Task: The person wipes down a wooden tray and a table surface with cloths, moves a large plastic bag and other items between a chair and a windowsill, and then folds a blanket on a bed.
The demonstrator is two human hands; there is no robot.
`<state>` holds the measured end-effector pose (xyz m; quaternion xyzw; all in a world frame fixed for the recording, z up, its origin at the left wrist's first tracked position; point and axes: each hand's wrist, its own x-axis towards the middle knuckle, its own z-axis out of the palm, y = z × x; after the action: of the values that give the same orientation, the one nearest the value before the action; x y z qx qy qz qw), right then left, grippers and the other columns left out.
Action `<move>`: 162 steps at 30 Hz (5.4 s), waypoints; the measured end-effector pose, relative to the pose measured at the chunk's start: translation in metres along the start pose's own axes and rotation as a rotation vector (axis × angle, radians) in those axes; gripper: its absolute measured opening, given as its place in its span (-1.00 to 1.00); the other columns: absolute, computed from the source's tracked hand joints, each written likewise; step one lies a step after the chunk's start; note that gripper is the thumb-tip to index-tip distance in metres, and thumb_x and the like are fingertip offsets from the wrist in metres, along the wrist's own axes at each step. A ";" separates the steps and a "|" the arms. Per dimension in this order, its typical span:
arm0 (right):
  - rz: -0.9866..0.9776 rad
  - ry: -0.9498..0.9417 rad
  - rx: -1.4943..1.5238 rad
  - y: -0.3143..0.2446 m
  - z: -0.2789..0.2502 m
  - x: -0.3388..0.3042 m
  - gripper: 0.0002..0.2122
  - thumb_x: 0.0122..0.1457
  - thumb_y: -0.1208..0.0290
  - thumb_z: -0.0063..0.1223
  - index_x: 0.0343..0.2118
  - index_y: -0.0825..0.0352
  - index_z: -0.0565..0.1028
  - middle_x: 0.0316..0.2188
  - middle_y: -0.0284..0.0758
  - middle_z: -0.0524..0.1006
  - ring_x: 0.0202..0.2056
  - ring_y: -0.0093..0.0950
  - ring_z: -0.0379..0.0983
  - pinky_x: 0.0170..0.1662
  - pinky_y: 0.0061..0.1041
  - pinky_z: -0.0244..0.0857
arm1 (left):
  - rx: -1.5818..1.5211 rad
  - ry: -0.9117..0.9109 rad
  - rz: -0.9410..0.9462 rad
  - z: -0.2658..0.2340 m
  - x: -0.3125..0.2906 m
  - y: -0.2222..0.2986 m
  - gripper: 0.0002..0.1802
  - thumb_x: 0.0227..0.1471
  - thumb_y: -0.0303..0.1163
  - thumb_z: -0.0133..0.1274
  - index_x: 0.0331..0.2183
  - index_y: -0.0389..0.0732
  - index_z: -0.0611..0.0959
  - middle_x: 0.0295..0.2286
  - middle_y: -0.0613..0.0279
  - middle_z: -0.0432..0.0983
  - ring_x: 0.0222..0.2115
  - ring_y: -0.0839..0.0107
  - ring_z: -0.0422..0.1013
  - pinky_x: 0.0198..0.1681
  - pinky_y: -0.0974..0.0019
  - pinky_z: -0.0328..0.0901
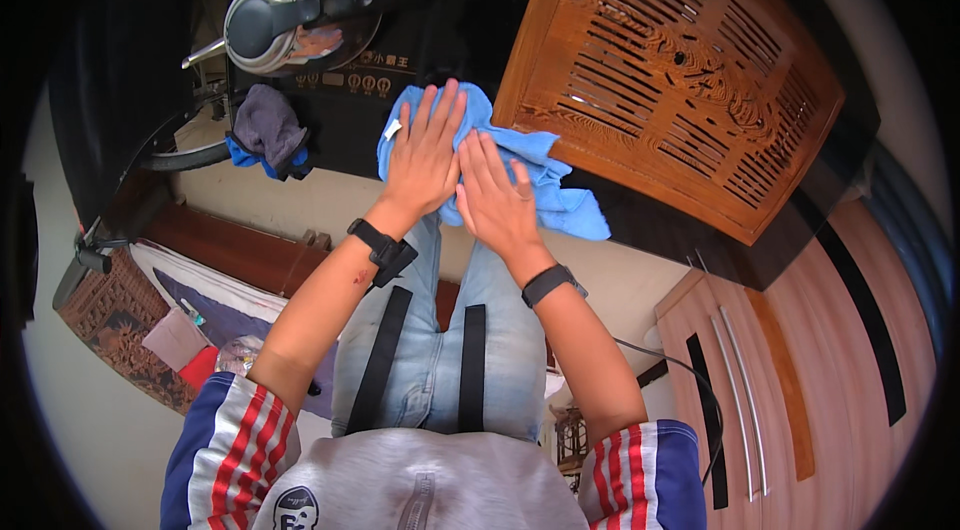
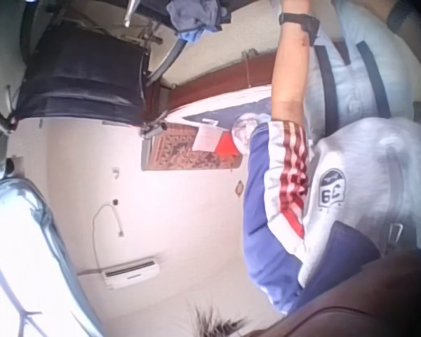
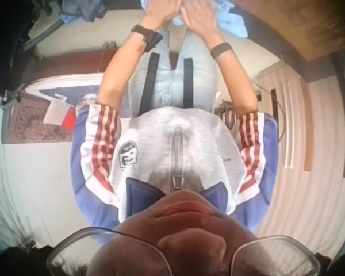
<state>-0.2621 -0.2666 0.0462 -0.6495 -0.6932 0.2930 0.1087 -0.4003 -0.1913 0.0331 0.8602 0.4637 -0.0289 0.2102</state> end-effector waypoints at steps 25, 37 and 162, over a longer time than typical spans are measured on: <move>-0.070 0.299 -0.239 0.102 -0.094 0.245 -0.30 0.17 0.01 -0.14 0.16 0.60 0.26 0.20 0.04 0.28 0.32 -0.10 0.02 0.35 -0.14 -0.17 | 0.001 0.377 -0.173 -0.020 0.245 0.004 -0.31 0.15 -0.25 -0.19 0.28 -0.23 0.16 0.32 0.14 -0.05 0.34 0.21 -0.11 0.36 0.15 -0.18; -0.174 0.204 -0.258 0.137 -0.132 0.310 -0.31 0.08 0.08 -0.07 0.18 0.53 0.26 0.23 0.01 0.24 0.31 -0.07 0.04 0.33 -0.07 -0.11 | 0.058 0.390 -0.332 -0.028 0.312 0.002 -0.28 0.16 -0.15 -0.17 0.29 -0.21 0.15 0.32 0.14 -0.06 0.35 0.20 -0.15 0.36 0.02 -0.27; -0.389 -0.080 0.280 0.001 0.027 0.031 -0.41 0.12 0.27 -0.06 0.20 0.47 0.25 0.25 -0.13 0.23 0.37 -0.26 -0.08 0.36 -0.22 -0.12 | -0.026 0.054 -0.522 0.039 -0.061 0.048 -0.10 0.14 -0.06 -0.10 0.28 -0.44 -0.02 0.29 -0.33 -0.23 0.34 -0.15 -0.34 0.36 -0.05 -0.34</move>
<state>-0.2801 -0.2439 0.0168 -0.4701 -0.7617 0.3851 0.2247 -0.3902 -0.2775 0.0291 0.7091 0.6758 -0.0533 0.1943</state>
